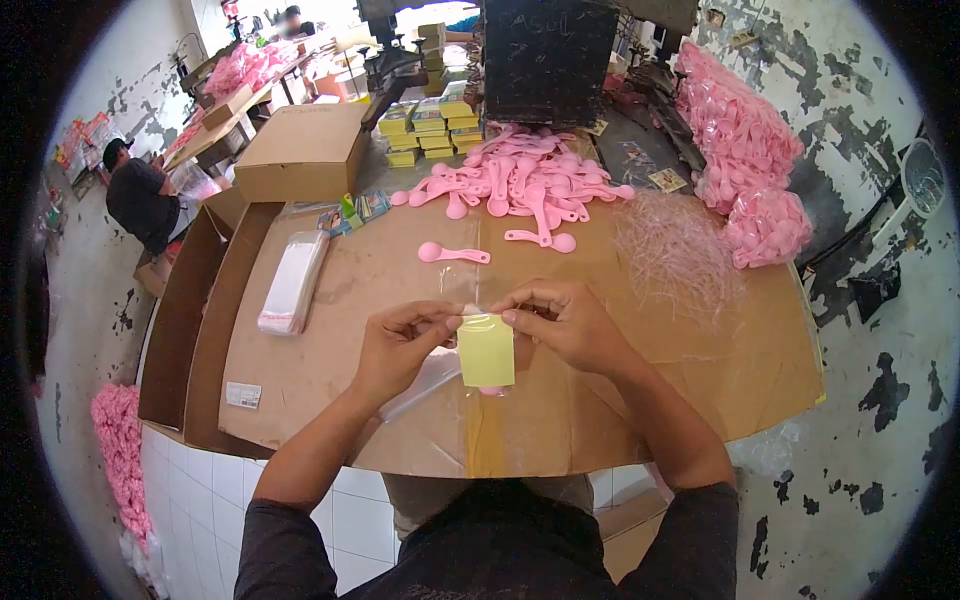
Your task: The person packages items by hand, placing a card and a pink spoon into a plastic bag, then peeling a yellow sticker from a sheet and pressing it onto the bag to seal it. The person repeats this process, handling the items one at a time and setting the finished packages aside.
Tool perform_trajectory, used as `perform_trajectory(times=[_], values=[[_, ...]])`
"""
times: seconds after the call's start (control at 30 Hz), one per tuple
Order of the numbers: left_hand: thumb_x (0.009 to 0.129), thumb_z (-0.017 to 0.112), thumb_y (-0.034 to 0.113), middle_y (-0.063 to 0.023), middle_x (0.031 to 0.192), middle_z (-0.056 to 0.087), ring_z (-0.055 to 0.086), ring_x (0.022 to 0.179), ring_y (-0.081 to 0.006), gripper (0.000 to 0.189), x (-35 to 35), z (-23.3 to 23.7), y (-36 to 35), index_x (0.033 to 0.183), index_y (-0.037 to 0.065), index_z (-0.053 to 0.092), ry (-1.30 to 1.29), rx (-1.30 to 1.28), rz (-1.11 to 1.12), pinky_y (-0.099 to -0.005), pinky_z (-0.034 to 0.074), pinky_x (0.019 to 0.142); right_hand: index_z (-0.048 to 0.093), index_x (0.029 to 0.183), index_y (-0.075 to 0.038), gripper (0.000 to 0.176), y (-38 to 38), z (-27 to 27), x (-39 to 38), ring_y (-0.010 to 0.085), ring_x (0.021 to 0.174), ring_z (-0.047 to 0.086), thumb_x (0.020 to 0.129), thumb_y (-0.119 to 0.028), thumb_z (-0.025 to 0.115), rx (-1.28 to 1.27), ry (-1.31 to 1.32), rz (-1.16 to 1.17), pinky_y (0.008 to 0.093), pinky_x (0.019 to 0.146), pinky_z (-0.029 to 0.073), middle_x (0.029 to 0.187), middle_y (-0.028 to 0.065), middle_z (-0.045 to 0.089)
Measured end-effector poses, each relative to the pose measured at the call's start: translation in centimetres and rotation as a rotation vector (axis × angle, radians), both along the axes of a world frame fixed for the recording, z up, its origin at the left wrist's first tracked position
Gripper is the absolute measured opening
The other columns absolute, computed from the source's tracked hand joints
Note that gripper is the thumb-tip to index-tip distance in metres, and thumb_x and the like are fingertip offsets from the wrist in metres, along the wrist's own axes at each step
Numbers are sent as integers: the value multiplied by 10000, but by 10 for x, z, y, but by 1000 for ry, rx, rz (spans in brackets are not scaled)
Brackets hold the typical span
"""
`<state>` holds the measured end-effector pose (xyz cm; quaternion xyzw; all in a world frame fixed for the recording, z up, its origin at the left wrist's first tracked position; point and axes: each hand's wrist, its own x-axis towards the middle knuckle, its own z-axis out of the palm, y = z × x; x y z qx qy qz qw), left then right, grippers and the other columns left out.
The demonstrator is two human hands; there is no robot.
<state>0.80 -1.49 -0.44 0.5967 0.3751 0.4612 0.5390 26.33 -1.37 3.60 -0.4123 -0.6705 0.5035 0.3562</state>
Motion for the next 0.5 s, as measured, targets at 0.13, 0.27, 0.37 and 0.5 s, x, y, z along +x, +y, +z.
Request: perform_trajectory(times=[0.13, 0.27, 0.37, 0.5], values=[[971, 693, 44, -91, 999, 773, 705, 897, -94, 213, -3, -2, 0, 1168, -26, 735, 0, 66, -32, -242, 562, 799, 727, 1104, 34, 161, 1, -10, 0, 74, 830, 632, 980, -57, 680, -12, 144, 17, 233, 721, 503, 946, 34, 701], [958, 688, 8, -97, 1041, 772, 707, 931, -108, 211, -5, -4, 1, 1159, -33, 736, 30, 108, -38, -258, 568, 836, 735, 1087, 25, 142, 7, -20, 9, 82, 821, 633, 971, -33, 677, 66, 111, 49, 235, 723, 499, 944, 31, 700], [954, 676, -11, -101, 1065, 767, 710, 945, -116, 205, -8, -4, 3, 1149, -31, 740, 64, 180, -75, -265, 571, 853, 746, 1067, 24, 135, 9, -19, 11, 83, 814, 621, 959, -28, 683, 133, 112, 80, 239, 704, 483, 951, 38, 707], [956, 680, 7, -103, 1070, 761, 710, 930, -122, 188, -10, -10, 5, 1128, -32, 746, 61, 146, -85, -274, 578, 851, 764, 1059, 13, 141, 10, -17, 14, 87, 810, 604, 947, -38, 695, 175, 21, 77, 248, 684, 464, 958, 51, 711]])
